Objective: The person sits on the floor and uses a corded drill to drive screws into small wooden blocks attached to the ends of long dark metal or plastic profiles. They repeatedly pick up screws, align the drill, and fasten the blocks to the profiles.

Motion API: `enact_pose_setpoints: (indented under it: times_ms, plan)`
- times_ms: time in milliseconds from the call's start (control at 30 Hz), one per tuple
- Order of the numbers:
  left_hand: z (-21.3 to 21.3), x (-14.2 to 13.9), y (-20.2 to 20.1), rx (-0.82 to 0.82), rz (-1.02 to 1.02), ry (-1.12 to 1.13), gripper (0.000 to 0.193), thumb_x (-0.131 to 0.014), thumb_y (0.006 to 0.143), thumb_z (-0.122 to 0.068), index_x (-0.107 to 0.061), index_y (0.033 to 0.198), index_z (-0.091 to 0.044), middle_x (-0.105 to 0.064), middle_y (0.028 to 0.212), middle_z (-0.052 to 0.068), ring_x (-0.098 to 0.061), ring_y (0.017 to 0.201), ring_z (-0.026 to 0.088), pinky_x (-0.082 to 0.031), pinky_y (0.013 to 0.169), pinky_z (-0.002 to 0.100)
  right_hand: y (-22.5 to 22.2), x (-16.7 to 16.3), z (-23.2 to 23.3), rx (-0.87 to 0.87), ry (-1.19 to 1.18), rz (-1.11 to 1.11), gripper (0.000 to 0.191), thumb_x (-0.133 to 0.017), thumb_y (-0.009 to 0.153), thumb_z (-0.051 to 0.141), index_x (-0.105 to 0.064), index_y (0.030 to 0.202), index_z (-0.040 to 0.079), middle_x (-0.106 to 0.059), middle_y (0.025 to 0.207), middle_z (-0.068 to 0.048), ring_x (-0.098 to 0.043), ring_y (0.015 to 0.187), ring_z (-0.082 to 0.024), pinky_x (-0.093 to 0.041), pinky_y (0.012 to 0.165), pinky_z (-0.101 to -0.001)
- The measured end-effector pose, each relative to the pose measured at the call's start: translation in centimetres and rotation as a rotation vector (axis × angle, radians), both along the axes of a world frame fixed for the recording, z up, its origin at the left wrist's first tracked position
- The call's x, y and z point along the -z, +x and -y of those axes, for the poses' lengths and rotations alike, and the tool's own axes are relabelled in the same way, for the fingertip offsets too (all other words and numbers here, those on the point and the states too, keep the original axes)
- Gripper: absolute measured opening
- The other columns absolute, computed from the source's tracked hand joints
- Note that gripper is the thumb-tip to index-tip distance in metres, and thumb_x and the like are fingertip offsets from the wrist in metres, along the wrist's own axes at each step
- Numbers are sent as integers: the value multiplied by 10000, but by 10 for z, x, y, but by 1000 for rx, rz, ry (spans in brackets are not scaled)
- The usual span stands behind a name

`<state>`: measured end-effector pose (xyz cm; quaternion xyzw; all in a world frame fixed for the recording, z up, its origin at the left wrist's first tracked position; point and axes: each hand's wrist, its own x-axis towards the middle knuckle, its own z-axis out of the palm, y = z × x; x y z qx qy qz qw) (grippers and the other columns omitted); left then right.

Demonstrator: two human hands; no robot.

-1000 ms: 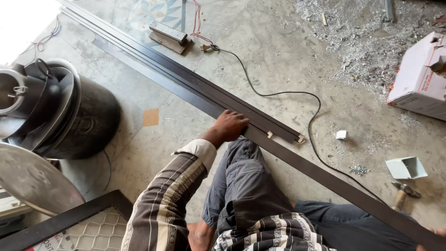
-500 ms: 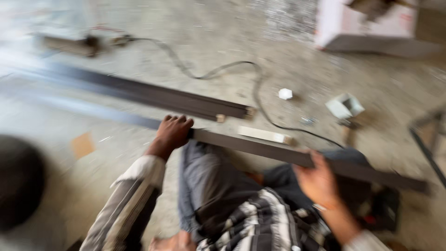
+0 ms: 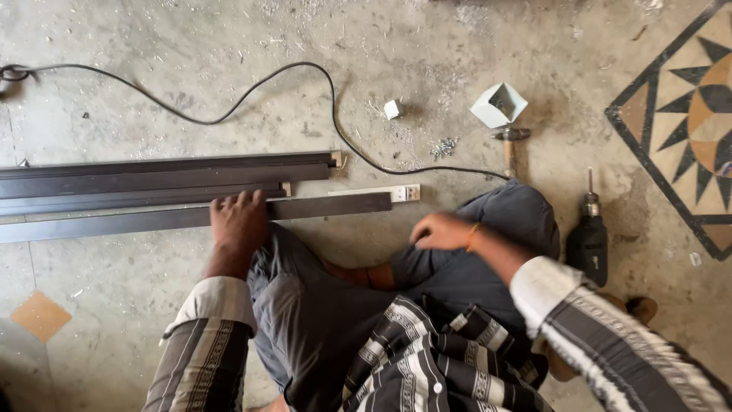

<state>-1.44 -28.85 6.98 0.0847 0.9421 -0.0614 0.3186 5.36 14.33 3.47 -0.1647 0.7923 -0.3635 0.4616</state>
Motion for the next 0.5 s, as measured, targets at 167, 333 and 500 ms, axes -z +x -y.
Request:
enact_pose_setpoints:
  times_ms: [167, 333, 500]
  plan:
    - [26, 42, -4, -86, -51, -53, 426, -508, 982, -255, -556, 1401, -202, -625, 1357, 98, -553, 1311, 310, -289, 1151, 600, -111, 18, -29, 379, 337, -374, 245, -747, 909, 302, -794, 1116, 179, -779, 1057, -85, -753, 908, -255, -586, 846, -379]
    - [0, 66, -5, -143, -91, -6, 387, -570, 955, -243, -624, 1338, -234, -630, 1344, 81, -520, 1348, 289, -239, 1193, 586, -192, 33, 5, 249, 187, -728, 529, -778, 829, 168, -645, 1335, 89, -668, 1326, -115, -738, 967, -282, -581, 856, -407]
    - [-20, 70, 3, -280, -29, 94, 549, -753, 776, -246, -647, 1314, -265, -603, 1368, 43, -460, 1388, 262, -184, 1224, 548, -225, 41, 21, 120, 214, -837, 482, -814, 822, 127, -690, 1287, 97, -700, 1286, -98, -702, 1060, -341, -568, 898, -436]
